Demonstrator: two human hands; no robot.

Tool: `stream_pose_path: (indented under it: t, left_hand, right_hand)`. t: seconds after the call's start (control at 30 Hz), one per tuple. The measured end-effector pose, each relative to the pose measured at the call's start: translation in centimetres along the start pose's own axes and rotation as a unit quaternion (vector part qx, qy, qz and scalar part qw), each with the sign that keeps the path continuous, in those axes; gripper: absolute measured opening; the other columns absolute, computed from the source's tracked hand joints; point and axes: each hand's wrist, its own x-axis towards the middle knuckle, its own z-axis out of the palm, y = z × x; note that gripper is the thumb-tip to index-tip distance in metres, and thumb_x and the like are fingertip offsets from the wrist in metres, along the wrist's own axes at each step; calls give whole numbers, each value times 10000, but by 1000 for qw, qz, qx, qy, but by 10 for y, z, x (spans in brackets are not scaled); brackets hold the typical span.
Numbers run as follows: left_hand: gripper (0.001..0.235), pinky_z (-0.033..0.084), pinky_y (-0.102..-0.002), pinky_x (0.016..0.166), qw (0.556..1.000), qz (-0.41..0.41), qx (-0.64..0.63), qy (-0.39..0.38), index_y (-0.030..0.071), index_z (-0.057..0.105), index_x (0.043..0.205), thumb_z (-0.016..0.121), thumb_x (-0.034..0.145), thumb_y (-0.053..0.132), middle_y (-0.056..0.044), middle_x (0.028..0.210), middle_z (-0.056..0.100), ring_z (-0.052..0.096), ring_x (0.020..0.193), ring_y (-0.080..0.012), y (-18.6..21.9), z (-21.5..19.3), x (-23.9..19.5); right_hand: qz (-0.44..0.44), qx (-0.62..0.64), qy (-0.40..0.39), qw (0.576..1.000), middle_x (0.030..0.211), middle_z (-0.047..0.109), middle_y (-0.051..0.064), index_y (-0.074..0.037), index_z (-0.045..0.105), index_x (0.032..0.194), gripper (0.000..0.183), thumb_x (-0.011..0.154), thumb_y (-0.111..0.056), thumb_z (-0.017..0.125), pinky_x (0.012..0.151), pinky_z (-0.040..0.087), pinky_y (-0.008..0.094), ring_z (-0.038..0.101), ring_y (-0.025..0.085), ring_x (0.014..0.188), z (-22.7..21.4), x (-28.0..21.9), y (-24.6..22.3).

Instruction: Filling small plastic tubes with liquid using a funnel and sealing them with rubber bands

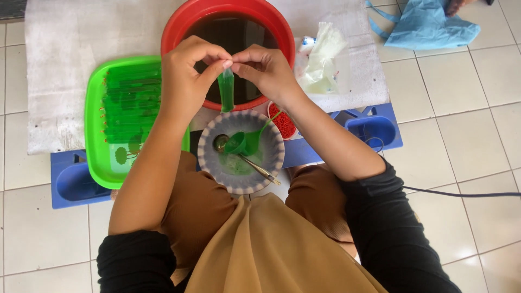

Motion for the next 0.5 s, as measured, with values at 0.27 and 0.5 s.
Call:
stream_pose_path:
  t: [0.27, 0.5]
  left_hand:
    - [33, 548, -305, 833, 997, -8, -37, 75, 48, 724, 1063, 709, 1037, 64, -70, 1018, 726, 650, 878, -182, 2, -8, -10]
    - [89, 563, -309, 852, 994, -21, -16, 103, 43, 745, 1101, 747, 1013, 51, -88, 995, 726, 666, 906, -196, -9, -5, -40]
  right_hand:
    - [-109, -107, 34, 988, 896, 656, -21, -140, 756, 965, 30, 973, -152, 783, 635, 425, 225, 592, 84, 791, 21, 3, -37]
    - [-90, -85, 68, 990, 927, 672, -15, -147, 743, 961, 32, 965, -152, 775, 697, 476, 225, 600, 95, 826, 26, -6, -19]
